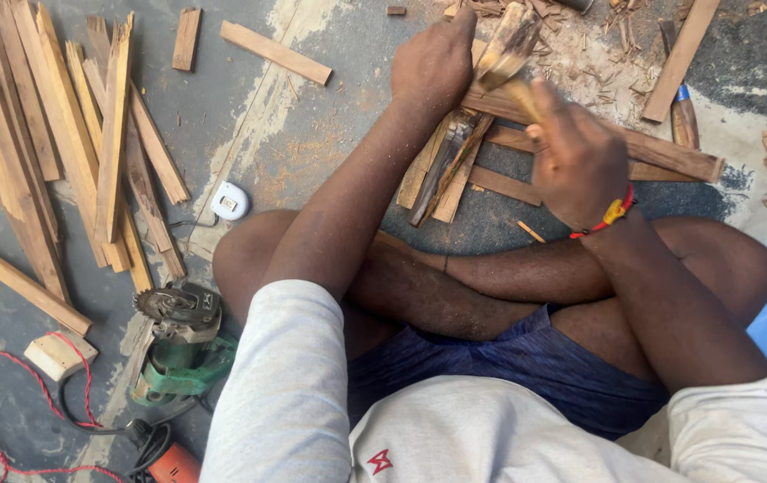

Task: The person sits on the floor and assembles a small wooden frame by hand. They use a hammer to tap the joints together and adjust the pieces to ensure a snug fit.

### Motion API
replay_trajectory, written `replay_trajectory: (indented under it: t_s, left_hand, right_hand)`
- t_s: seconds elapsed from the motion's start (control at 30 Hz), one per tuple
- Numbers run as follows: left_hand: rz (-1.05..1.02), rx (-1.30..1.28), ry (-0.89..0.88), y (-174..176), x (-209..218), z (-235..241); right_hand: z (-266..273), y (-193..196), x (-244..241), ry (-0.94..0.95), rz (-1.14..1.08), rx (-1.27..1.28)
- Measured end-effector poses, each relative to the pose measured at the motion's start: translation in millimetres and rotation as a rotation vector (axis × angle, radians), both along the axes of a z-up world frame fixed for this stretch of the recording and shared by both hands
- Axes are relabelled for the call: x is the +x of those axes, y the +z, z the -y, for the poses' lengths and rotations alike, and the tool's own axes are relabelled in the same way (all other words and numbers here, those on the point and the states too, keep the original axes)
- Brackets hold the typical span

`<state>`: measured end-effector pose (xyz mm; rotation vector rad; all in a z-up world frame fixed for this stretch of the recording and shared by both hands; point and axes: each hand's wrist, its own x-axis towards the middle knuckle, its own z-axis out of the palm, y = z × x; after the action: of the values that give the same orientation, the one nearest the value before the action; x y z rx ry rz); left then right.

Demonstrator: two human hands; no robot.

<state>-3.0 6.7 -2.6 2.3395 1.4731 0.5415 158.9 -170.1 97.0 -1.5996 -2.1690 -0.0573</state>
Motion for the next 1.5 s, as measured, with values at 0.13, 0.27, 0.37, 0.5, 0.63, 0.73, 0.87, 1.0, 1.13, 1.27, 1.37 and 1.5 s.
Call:
replay_trajectory:
  t_s: [0.13, 0.27, 0.37, 0.5, 0.63, 0.73, 0.87, 1.0, 1.13, 1.27, 1.37, 1.5]
  left_hand:
    - [0.024, 0.034, 0.010, -1.7, 0.4, 0.6]
    - [0.060, 0.064, 0.002, -3.0, -0.3, 2.3]
    - [0.047, 0.059, -0.004, -1.5, -0.1, -0.9]
    - [0.014, 0.040, 0.017, -1.7, 0.2, -0.1]
    - [0.029, 0.043, 0.012, -3.0, 0.0, 1.4]
    - [0.024, 0.038, 0.018, -3.4, -1.0, -0.5]
    - [0.051, 0.091, 0.012, -8.2, 1.4, -1.5]
    - [0.093, 0.152, 0.007, -10.5, 0.6, -2.0]
    - [0.015, 0.014, 0.008, -7.5, 0.7, -1.8]
    - [0.056, 0.086, 0.007, -10.8, -1.1, -1.8]
    - [0.051, 0.085, -0.002, -13.6, -0.5, -0.4]
    - [0.094, 0.090, -0.009, -10.3, 0.1, -4.6]
  right_hand:
    - [3.3, -4.9, 7.3, 0.012, -0.119, 0.232]
    - [9.8, -11.3, 1.8, -0.001, -0.074, 0.090]
    - [9.3, -4.6, 3.7, -0.048, -0.077, 0.057]
    - [18.9, 11.1, 4.7, -0.023, -0.136, 0.219]
    - [8.3, 12.6, -7.1, -0.011, 0.071, 0.089]
    - [5.8, 22.5, -4.9, -0.006, 0.101, 0.017]
    - [10.1, 32.3, -1.2, -0.011, -0.074, 0.126]
    - [0.1, 22.5, -8.3, -0.030, 0.128, -0.089]
    - [2.2, 23.7, 2.7, -0.016, 0.025, -0.044]
    - [3.0, 21.6, 10.3, -0.018, -0.128, 0.108]
    - [8.1, 8.3, -5.0, -0.002, -0.064, 0.030]
    - [10.1, 13.6, -1.8, -0.015, 0.029, 0.030]
